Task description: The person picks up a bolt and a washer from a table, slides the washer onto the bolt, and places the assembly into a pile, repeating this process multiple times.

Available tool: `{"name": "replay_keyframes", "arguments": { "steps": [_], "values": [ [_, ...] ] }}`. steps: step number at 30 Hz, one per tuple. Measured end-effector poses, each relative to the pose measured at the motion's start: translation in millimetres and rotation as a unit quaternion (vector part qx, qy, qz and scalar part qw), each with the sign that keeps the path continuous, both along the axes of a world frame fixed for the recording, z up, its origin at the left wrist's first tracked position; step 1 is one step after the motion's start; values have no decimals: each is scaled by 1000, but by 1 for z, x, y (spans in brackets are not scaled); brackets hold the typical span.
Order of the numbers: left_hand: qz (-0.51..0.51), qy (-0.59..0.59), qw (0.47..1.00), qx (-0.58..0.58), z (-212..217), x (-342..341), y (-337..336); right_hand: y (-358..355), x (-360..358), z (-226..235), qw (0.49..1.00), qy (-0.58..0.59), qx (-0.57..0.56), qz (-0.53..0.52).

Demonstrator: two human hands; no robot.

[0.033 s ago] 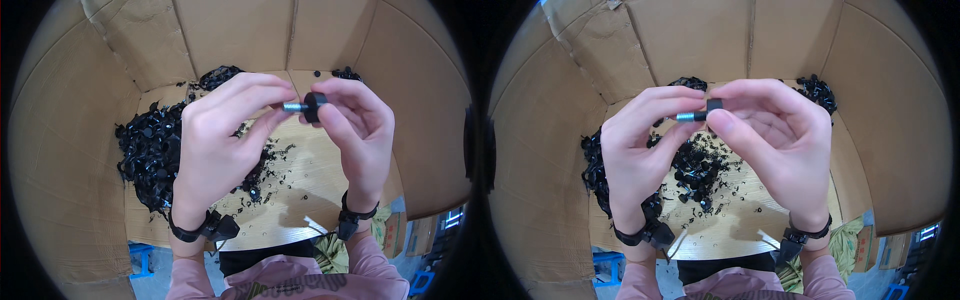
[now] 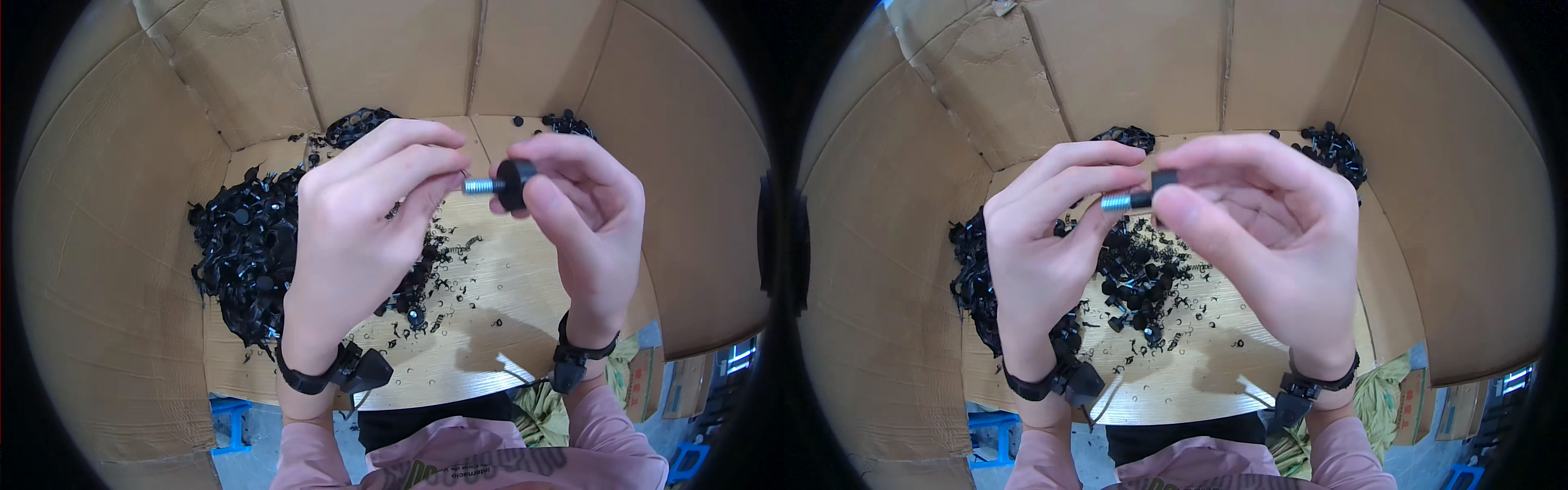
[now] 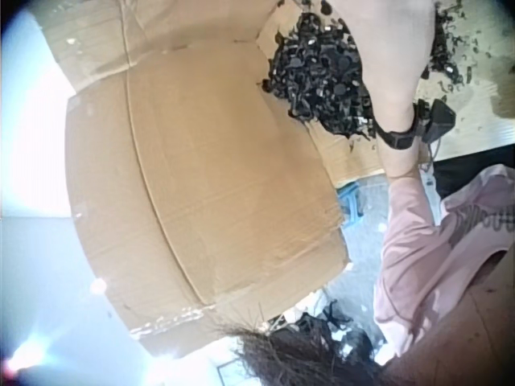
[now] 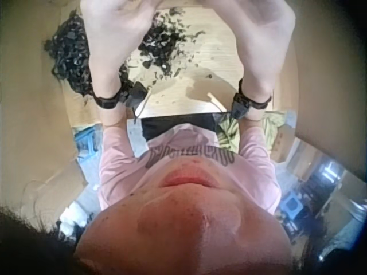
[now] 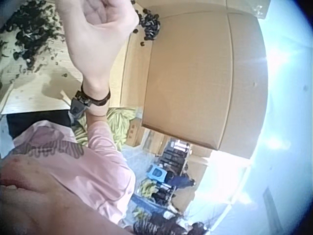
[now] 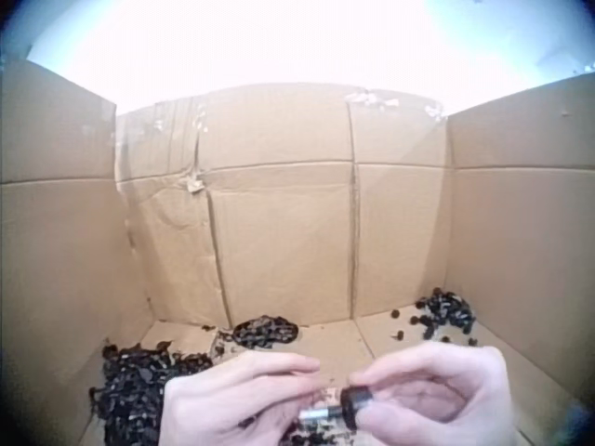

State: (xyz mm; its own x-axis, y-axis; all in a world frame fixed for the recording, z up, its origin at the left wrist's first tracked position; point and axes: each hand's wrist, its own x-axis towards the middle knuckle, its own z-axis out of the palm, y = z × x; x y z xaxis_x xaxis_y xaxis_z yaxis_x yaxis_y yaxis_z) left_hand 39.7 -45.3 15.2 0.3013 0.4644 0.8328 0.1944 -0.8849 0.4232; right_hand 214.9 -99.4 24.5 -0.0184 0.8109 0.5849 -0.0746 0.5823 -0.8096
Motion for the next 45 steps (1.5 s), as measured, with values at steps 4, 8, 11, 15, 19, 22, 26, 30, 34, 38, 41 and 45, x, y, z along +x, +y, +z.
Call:
{"name": "replay_keyframes", "arguments": {
  "steps": [4,8,11,15,19,22,26,30,34,38,41,45],
  "values": [
    [17,-7,999,32,-4,-2,6,0,-1,-1,999,-42,1,-15],
    [-20,-48,997,-53,0,-8,-1,7,-3,-4,1000,-8,-1,-27],
    [-86,-63,982,-154,1,-10,-4,9,-4,-5,1000,-6,9,-18],
    [-189,-91,954,-213,-2,-5,-5,10,-3,-6,999,1,17,-44],
    [-198,-114,946,-229,0,-2,-8,6,-7,-4,999,7,13,-37],
    [-187,-114,947,-234,-3,-5,-4,8,-9,-7,1000,25,9,-15],
    [-177,-97,954,-221,0,-6,-4,8,-4,-6,1000,17,-13,5],
    [-188,-127,948,-223,-6,-8,7,6,-5,-4,1000,-2,-10,8],
    [-212,-157,936,-235,-6,-7,12,8,-5,-4,999,-33,9,-26],
    [-157,-188,950,-193,-8,-8,15,9,-2,-3,995,-48,28,-81],
    [-183,-291,898,-277,-6,-8,12,9,1,-2,996,-7,35,-83],
    [-214,-373,852,-298,1,-35,18,8,9,1,993,-37,43,-108]
  ]
}}
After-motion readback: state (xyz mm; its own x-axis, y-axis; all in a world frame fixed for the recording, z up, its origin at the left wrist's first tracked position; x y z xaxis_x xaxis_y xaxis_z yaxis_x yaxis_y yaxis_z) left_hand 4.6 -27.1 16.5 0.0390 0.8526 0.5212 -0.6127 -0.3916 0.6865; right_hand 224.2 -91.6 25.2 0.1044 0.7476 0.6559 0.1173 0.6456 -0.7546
